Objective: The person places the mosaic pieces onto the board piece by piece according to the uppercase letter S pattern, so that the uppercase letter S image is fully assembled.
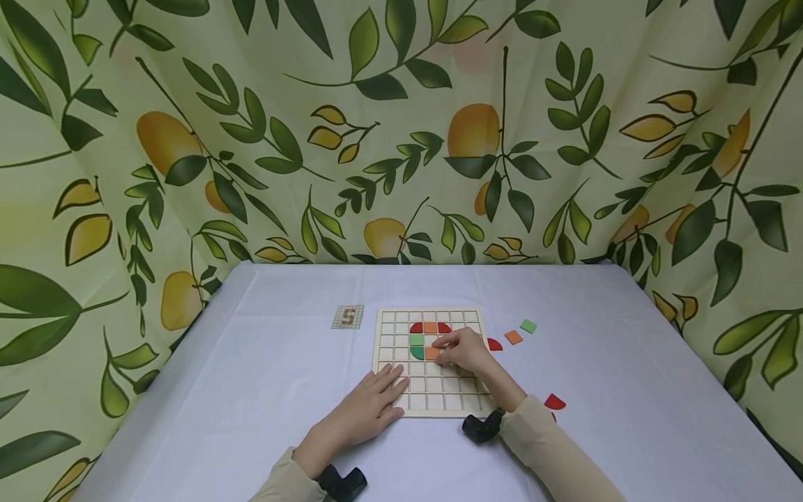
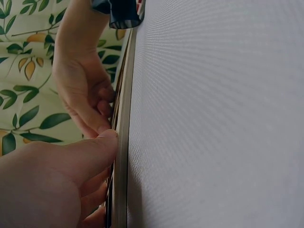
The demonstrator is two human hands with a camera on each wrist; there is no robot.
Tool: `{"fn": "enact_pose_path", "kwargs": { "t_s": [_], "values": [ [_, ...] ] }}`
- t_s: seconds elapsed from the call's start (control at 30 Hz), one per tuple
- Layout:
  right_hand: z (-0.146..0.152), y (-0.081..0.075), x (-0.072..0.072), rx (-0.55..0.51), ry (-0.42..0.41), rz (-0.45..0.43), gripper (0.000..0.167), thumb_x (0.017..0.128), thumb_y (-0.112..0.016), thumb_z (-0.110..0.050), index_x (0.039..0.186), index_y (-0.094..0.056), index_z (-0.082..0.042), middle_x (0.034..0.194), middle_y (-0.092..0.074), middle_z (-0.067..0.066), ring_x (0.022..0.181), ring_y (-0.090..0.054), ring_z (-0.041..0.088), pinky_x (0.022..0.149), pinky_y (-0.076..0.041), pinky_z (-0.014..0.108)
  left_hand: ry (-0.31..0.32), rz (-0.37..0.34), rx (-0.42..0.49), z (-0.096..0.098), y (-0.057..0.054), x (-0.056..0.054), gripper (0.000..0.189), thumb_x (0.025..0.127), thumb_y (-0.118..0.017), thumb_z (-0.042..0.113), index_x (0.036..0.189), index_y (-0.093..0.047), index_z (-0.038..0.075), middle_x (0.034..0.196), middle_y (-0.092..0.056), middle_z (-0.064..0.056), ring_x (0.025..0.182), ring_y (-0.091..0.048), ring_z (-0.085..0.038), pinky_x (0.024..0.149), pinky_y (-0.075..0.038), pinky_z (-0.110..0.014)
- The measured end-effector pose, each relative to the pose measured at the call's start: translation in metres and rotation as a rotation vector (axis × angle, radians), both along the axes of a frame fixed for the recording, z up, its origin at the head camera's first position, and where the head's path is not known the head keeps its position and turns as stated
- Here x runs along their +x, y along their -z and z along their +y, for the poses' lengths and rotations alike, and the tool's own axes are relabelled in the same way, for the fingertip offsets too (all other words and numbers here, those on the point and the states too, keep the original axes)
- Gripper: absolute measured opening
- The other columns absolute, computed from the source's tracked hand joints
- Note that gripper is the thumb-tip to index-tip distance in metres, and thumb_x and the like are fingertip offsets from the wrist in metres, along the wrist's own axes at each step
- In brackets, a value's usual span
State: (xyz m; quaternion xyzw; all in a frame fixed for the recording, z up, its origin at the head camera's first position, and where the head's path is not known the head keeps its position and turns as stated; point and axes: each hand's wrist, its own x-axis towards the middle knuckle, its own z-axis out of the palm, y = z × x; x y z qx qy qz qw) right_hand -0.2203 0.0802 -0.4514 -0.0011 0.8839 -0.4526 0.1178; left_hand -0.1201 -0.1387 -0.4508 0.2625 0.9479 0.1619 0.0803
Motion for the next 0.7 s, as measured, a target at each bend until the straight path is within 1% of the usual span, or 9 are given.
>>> {"fn": "enact_pose_path", "kwargs": {
  "t_s": [0.3,0.4,0.53,0.7],
  "values": [
    [0.002,-0.001,0.001,-0.028,0.004,-0.002,0.022,0.075,-0.079,-0.006,0.097,-0.077,-0.006,0.075,-0.056,0.005,0.063,-0.047,0.015,0.052,-0.037,0.020,0.003,0.005,0.004,-0.001,0.001,0.000,0.052,0.099,-0.049,0.035,0.147,-0.042,0.015,0.159,-0.033,-0.006,0.150,-0.026,-0.029,0.120,-0.027,-0.054],
    [0.004,-0.001,0.003,-0.043,0.003,-0.004,0.021,0.076,-0.078,-0.007,0.097,-0.077,-0.007,0.073,-0.054,0.004,0.065,-0.046,0.016,0.052,-0.036,0.021,0.006,0.008,0.001,-0.001,0.001,0.000,0.052,0.099,-0.048,0.035,0.147,-0.042,0.015,0.159,-0.033,-0.006,0.150,-0.026,-0.029,0.120,-0.027,-0.054],
    [0.009,-0.002,0.004,-0.050,-0.010,0.011,0.020,0.077,-0.077,-0.008,0.097,-0.077,-0.007,0.069,-0.051,0.002,0.065,-0.045,0.015,0.052,-0.035,0.021,0.000,0.003,0.000,0.000,0.001,0.000,0.053,0.099,-0.047,0.036,0.148,-0.041,0.016,0.160,-0.031,-0.005,0.151,-0.025,-0.028,0.121,-0.026,-0.053],
    [0.017,-0.006,0.005,-0.063,-0.043,0.043,0.020,0.077,-0.077,-0.007,0.096,-0.076,-0.004,0.065,-0.051,0.000,0.061,-0.044,0.013,0.051,-0.034,0.021,0.006,0.004,0.021,0.000,0.001,0.000,0.053,0.099,-0.048,0.035,0.147,-0.041,0.014,0.159,-0.032,-0.007,0.150,-0.026,-0.029,0.120,-0.026,-0.054]
  ]
}}
